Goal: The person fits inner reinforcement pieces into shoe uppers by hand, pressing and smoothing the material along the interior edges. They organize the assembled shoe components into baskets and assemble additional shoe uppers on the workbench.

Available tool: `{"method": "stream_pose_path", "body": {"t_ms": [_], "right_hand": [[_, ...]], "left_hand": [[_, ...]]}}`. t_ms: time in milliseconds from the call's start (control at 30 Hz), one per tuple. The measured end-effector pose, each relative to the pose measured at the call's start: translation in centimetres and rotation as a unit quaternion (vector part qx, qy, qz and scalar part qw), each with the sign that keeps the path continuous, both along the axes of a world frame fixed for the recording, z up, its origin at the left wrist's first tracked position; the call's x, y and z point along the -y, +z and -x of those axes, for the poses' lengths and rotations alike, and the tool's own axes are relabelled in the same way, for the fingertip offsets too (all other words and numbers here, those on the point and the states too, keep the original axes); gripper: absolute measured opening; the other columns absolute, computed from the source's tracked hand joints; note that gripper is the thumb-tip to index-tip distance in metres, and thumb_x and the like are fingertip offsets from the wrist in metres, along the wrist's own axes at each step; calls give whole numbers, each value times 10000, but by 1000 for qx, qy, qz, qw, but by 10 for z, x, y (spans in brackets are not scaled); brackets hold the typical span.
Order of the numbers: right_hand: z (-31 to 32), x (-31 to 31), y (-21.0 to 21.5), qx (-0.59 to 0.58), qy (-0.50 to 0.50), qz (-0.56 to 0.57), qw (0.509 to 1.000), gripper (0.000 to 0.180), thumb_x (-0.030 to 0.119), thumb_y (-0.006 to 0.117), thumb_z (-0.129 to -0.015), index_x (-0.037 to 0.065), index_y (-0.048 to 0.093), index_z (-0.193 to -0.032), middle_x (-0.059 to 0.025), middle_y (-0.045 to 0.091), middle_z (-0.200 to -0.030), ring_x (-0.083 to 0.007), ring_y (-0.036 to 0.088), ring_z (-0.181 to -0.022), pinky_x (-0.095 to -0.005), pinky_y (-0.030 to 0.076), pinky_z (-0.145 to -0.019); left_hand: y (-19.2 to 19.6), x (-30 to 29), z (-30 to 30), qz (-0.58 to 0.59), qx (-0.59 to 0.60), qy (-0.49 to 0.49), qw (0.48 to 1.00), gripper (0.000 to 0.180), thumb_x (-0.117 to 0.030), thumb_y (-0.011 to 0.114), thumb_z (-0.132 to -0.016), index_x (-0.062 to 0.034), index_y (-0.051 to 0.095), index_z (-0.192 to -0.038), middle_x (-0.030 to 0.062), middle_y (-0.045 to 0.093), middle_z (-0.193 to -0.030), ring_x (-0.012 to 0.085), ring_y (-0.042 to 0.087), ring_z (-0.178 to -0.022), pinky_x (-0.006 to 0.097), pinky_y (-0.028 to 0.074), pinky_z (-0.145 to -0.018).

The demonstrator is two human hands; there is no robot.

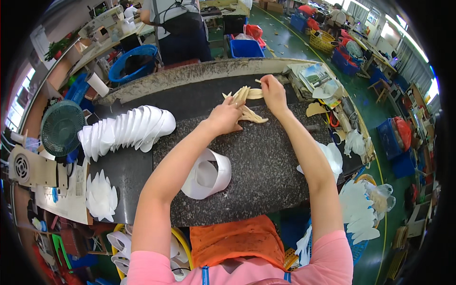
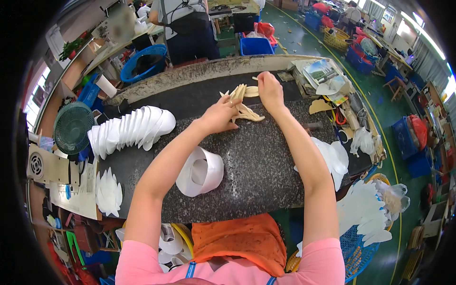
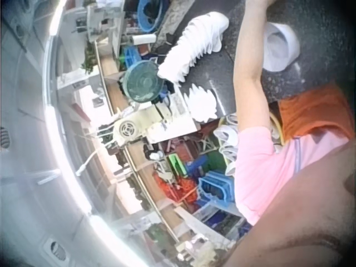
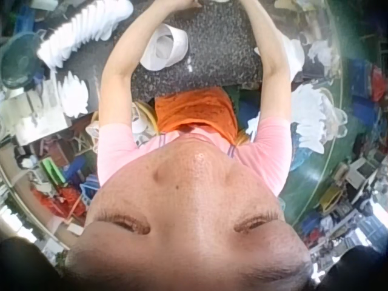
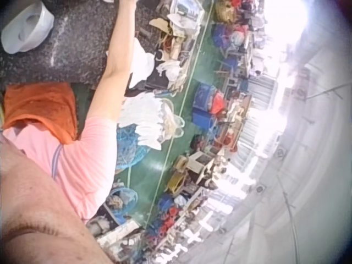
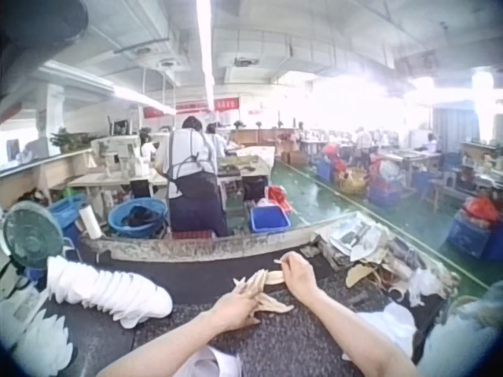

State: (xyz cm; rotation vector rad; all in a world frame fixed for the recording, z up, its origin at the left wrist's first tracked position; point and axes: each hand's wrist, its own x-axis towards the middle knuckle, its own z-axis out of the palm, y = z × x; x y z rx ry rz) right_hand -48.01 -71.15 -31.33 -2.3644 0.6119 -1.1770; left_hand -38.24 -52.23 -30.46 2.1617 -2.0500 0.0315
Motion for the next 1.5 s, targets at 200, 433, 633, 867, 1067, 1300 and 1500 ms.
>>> {"method": "stream_pose_path", "body": {"t_ms": [200, 433, 633, 867, 1067, 1300, 1500], "right_hand": [[18, 13, 34, 362, 14, -384, 849, 208, 106, 461, -942, -34, 543, -1073, -128, 612, -852, -126, 594, -599, -264, 535, -517], [94, -72, 63, 74, 209, -432, 874, 229, 189, 523, -947, 0, 598, -1052, -25, 566, -728, -64, 453, -459, -201, 348, -394], [161, -120, 38, -22, 145, -500, 854, 239, 155, 491, -957, 15, 602, -1115, 10, 535, -735, -33, 392, -494, -188, 300, -428], [172, -179, 73, -170, 232, -416, 862, 201, 63, 578, -875, 17, 651, -1057, -24, 614, -807, -54, 497, -606, -201, 394, -529], [173, -205, 60, -281, 376, -164, 868, 94, 74, 600, -837, 8, 625, -900, -110, 592, -787, -294, 586, -709, -363, 464, -621], [143, -207, 25, -341, 241, 59, 907, 135, 40, 597, -729, -1, 564, -854, -160, 611, -848, -349, 598, -827, -434, 491, -709], [137, -215, 18, -354, 225, 114, 901, 67, 62, 620, -677, 33, 596, -733, -114, 634, -768, -293, 602, -801, -389, 501, -694]], "left_hand": [[17, -5, 7, -18, 4, 8, 1000, 249, -213, 757, -679, -74, 688, -874, 66, 510, -1299, 297, 490, -1119, 379, 458, -926], [43, -54, 30, 157, -245, 70, 954, 200, -197, 711, -723, -51, 681, -855, 124, 631, -976, 268, 614, -808, 359, 478, -788], [22, -199, 128, 176, -214, 141, 950, 278, -207, 729, -741, -19, 628, -919, 132, 628, -844, 312, 605, -773, 355, 481, -723], [-22, -185, 153, 295, -48, 87, 950, 249, -62, 620, -729, -21, 630, -974, 107, 621, -933, 248, 593, -833, 378, 474, -754], [-35, -180, 178, 166, 2, 54, 985, 335, -99, 581, -720, -7, 629, -1039, 98, 594, -1010, 250, 562, -930, 360, 440, -849], [-39, -178, 183, 193, 17, 79, 978, 381, -81, 570, -716, 20, 600, -1083, 148, 584, -1035, 277, 576, -966, 392, 433, -897], [-37, -181, 185, 182, 12, 81, 980, 369, -81, 569, -718, 40, 601, -1064, 173, 590, -1045, 288, 584, -984, 397, 438, -893]]}}
